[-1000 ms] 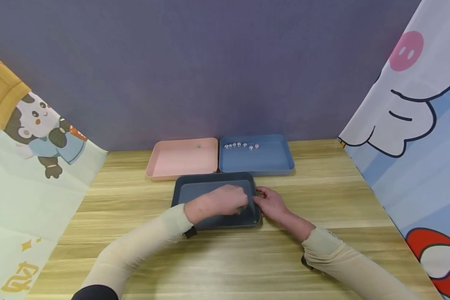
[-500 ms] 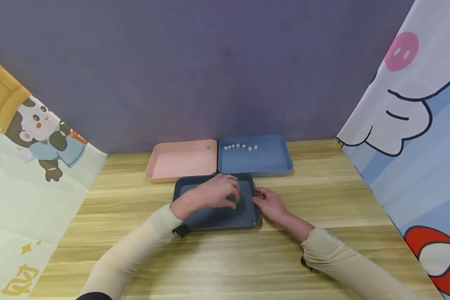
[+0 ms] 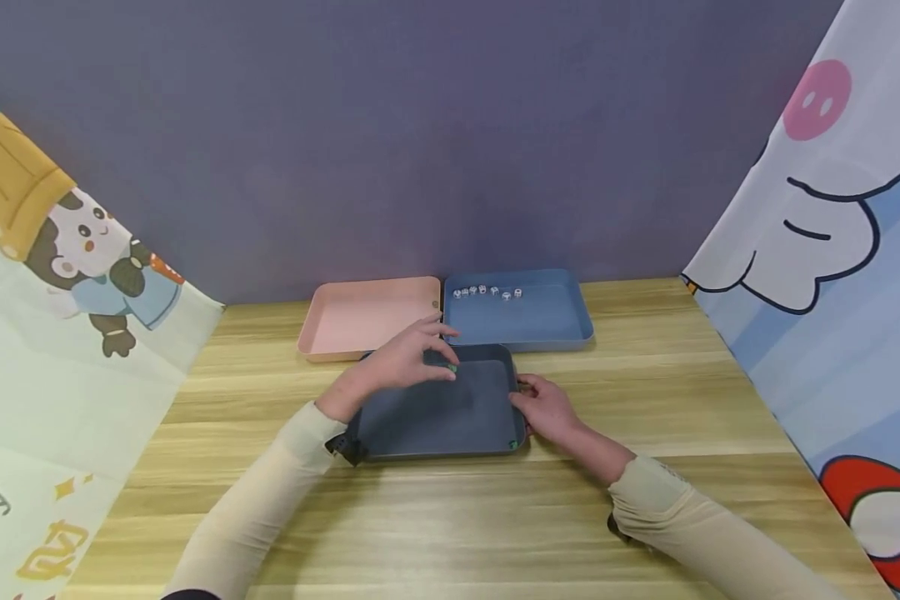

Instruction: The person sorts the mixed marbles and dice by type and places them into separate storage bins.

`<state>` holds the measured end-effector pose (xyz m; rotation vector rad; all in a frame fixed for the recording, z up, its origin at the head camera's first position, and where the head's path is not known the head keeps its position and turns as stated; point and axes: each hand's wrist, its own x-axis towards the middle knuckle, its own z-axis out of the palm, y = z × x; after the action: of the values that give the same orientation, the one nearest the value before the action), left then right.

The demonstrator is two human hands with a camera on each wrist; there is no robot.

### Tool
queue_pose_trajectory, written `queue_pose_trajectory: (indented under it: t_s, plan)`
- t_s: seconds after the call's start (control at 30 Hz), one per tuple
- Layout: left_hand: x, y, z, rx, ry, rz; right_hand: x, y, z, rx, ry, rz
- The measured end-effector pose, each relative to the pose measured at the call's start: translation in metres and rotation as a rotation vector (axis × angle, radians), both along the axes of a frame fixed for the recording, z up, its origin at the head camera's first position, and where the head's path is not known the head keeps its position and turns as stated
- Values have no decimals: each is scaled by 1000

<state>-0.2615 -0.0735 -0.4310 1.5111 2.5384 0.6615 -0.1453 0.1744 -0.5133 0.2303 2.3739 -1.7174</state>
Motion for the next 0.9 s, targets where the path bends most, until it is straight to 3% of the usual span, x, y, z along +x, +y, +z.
queue_pose_trajectory:
  t_s: [0.2,0.33,0.57,0.9]
  plan:
    - [-19,-11,-1,126,-104,128,0,2,2,28,10,2]
    - [-33,-16,-8,241,-155,197,-1,4,1,35,5,8]
    - [-56,-16,-20,365,-244,322,-1,5,3,28,-8,17]
    - [-79,-19,-34,457,-369,417,-2,6,-2,2,-19,27]
